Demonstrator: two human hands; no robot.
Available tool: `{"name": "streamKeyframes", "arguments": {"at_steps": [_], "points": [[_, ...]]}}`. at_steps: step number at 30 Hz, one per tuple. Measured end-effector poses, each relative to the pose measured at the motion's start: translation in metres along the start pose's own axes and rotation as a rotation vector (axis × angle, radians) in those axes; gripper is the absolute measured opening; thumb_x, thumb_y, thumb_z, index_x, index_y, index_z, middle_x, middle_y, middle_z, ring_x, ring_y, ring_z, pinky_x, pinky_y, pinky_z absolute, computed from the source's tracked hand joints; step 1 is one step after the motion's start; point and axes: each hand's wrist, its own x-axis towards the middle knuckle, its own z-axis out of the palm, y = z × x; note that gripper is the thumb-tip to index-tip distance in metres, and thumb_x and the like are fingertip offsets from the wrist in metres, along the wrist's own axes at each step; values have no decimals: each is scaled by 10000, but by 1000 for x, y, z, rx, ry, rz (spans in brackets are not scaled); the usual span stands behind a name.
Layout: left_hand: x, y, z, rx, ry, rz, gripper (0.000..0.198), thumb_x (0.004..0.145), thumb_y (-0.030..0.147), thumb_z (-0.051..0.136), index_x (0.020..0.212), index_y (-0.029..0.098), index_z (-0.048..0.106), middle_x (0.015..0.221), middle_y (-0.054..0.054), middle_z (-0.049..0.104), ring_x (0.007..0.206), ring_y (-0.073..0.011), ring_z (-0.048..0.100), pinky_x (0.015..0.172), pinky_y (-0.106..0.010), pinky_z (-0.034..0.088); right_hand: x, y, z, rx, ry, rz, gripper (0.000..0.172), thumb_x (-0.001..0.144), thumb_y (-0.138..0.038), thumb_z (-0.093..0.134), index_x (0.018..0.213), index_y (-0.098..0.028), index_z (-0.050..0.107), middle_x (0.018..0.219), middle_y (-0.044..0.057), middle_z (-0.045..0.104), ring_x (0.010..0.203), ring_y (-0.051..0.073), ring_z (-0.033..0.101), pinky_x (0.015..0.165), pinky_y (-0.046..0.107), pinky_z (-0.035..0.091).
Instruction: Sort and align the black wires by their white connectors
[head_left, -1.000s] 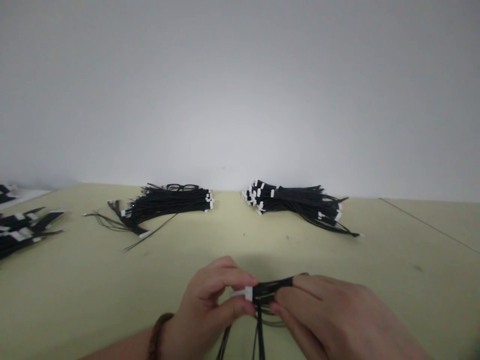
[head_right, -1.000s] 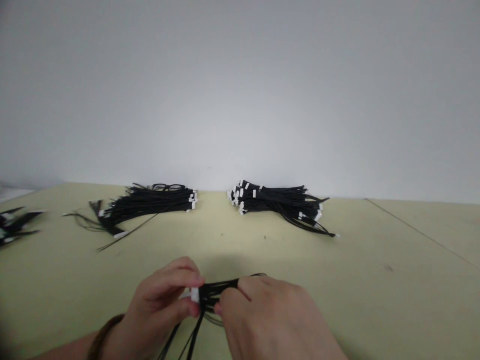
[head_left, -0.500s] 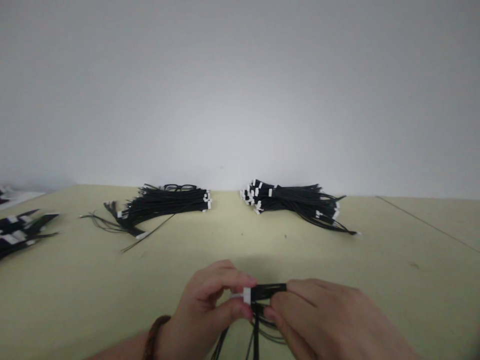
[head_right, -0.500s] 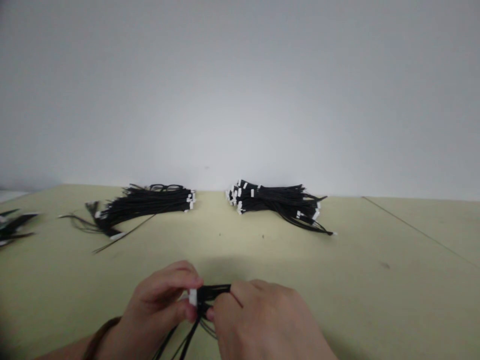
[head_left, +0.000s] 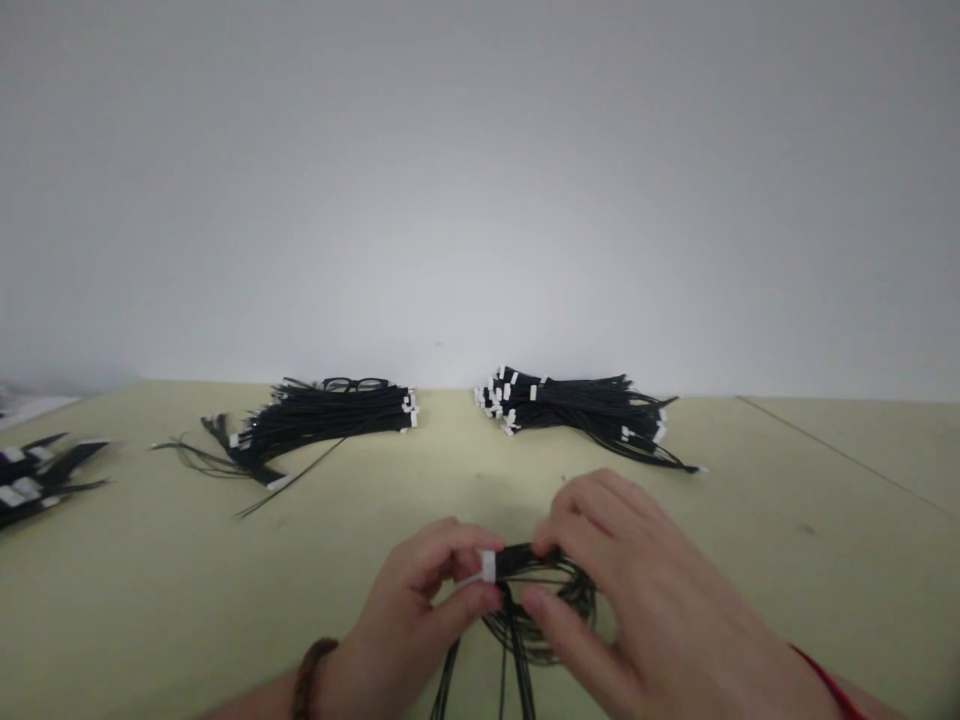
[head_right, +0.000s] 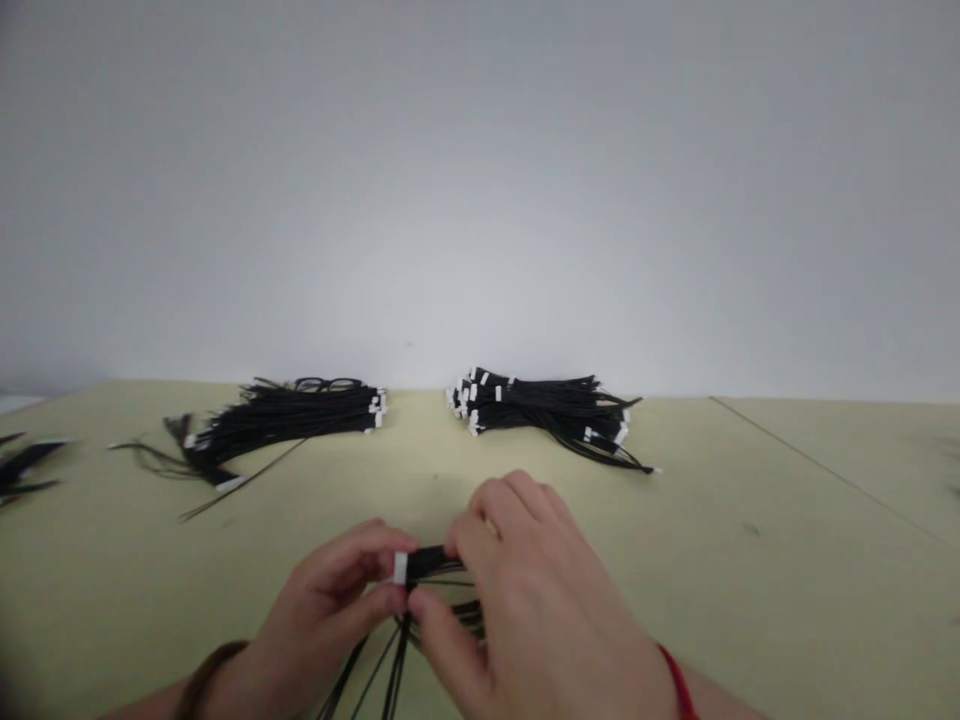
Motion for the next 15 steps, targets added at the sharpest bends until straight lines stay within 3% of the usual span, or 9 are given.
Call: {"name": "streamKeyframes", "arguments": {"at_steps": [2,4,5,6,7,8,11,13,15], "points": [[3,-2,-1,55,-1,-48,149,790,303,665,925,247,693,737,-10,618,673,-160,577,620,-257,471,6,-2,-3,197,-47,140,456,764,-413,634,1132,-157,553,1124,125,547,1054,290,466,866,413,365],[9,-6,-5,140,-46,-67,174,812,307,614,950,226,683,759,-26,621,693,-179,592,632,-280,493,11,2,0,347,-199,258,613,592,-415,749,1114,-150,566,1095,126,576,1014,308,495,862,421,363],[13,-8,-8,217,-74,-72,191,819,304,588,962,216,680,768,-34,624,696,-187,598,635,-295,507,13,8,3,386,-260,283,478,526,-363,775,934,-165,623,905,85,625,851,281,549,780,397,395],[17,-9,-13,318,-90,-66,214,822,298,563,975,205,678,779,-46,628,705,-199,605,647,-316,521,16,14,5,413,-277,292,245,571,-309,730,747,-180,618,688,31,598,664,222,542,691,364,401],[20,-10,-18,439,-95,-67,238,828,285,533,998,194,673,828,-67,639,752,-219,614,689,-351,533,19,22,7,445,-255,310,144,644,-284,669,615,-187,566,561,-1,526,563,180,495,643,343,387],[23,-9,-22,567,-62,-50,271,835,286,505,1031,185,662,927,-100,645,855,-251,614,776,-410,527,22,29,7,494,-216,321,176,698,-280,627,580,-188,533,529,-15,486,527,159,461,619,329,374],[24,7,-26,688,-19,19,401,880,342,434,1213,155,553,1303,-181,502,1244,-333,406,1034,-557,323,32,34,-2,744,-64,296,231,805,-369,551,674,-182,521,589,-22,475,556,141,443,605,302,364],[19,27,-15,683,-186,119,493,899,428,412,1330,188,429,1390,-159,437,1305,-330,333,1057,-555,293,35,17,-15,963,42,245,279,834,-464,502,790,-189,508,607,-35,433,572,138,416,601,291,365],[14,49,6,522,-297,187,495,900,501,381,1283,195,456,1284,-159,529,1215,-325,437,1024,-528,343,35,-14,-32,1175,136,189,296,860,-504,444,868,-210,472,587,-62,342,554,133,356,593,281,367]]}}
